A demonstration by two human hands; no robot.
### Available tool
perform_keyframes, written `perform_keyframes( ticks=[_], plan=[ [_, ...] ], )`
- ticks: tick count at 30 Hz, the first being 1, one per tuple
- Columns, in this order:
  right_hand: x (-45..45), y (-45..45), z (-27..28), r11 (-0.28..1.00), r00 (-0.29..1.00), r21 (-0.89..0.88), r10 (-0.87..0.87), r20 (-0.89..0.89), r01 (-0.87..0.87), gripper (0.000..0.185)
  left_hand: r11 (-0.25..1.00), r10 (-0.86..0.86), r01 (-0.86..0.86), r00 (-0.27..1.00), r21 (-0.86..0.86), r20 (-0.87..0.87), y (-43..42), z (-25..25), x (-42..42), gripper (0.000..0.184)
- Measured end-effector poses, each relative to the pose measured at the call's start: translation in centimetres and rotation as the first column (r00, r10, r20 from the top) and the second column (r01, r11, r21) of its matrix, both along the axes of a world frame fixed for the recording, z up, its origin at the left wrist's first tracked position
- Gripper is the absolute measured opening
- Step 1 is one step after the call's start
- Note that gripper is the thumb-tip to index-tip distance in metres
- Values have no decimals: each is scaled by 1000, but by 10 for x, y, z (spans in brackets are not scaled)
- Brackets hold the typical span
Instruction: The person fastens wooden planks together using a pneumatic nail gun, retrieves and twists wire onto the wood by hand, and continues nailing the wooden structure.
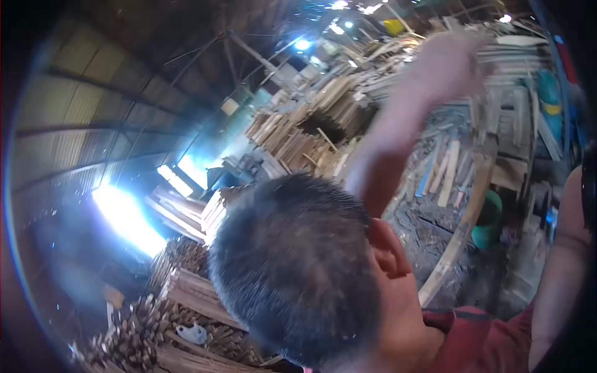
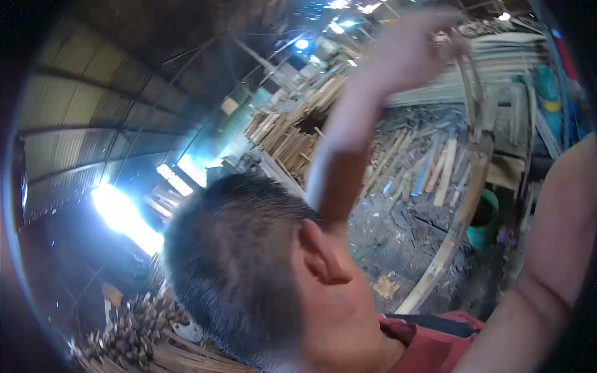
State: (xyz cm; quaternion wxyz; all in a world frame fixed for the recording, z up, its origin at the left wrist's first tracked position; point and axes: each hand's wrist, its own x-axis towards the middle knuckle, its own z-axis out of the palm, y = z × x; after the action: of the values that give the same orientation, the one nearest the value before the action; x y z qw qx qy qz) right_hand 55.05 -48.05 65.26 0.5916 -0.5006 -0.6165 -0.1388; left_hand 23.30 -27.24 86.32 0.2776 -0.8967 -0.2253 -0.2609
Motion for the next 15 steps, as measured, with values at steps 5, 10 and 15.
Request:
perform_keyframes(
  ticks=[5,10,15],
  plan=[
    [-16,-26,32,991,994,-92,-90,56,95,51,928,81,-32,990,-370,117,-47,51,-37,38],
    [-45,-32,94,960,971,-194,-170,166,201,50,915,252,-207,963,-348,91,-25,-4,-132,36],
    [-75,-61,99,920,929,-212,-277,246,330,49,529,458,-401,877,-748,-147,-51,-158,-224,50]
  ],
)
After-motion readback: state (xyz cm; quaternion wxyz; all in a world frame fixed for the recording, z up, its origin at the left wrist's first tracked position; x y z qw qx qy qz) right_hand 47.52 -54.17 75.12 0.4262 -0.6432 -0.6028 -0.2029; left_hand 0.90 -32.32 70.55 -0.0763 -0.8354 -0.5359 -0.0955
